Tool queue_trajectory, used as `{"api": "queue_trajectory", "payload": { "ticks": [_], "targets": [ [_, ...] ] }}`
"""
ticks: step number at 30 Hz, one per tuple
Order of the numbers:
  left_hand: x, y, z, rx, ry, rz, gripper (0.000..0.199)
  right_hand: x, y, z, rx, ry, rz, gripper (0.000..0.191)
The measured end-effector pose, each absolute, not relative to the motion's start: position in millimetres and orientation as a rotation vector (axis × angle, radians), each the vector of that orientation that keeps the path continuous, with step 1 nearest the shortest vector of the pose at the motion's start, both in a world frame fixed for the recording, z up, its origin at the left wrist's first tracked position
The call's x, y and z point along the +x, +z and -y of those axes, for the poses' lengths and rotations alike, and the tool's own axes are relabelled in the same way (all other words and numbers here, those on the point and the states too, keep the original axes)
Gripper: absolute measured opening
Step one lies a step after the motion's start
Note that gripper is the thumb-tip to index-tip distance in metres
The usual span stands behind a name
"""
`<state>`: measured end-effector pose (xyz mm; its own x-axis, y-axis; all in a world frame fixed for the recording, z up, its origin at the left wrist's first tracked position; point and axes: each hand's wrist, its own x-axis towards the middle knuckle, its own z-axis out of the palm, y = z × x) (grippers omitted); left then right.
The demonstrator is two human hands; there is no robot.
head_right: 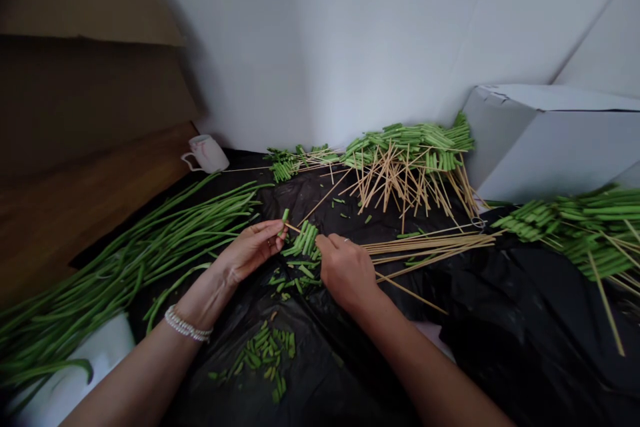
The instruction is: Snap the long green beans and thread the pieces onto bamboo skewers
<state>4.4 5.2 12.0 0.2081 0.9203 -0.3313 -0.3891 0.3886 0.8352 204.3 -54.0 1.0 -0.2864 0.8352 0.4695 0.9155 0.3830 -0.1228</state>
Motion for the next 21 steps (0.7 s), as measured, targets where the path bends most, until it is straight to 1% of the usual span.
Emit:
{"api": "queue_trajectory", "payload": {
  "ticks": [6, 17, 21],
  "targets": [
    [17, 10, 3, 0.744, 0.918, -0.943, 0.027, 200, 0, 54, -1.45, -0.255, 2.196, 0.023],
    [20, 3, 7, 0.975, 0.994, -1.061, 0.029, 201, 0, 53, -1.479, -0.226, 2.223, 0.022],
    [20, 0, 6, 1.051, 0.973, -1.072, 0.033, 201, -1, 52, -1.54, -0.194, 2.254, 0.02]
  ]
}}
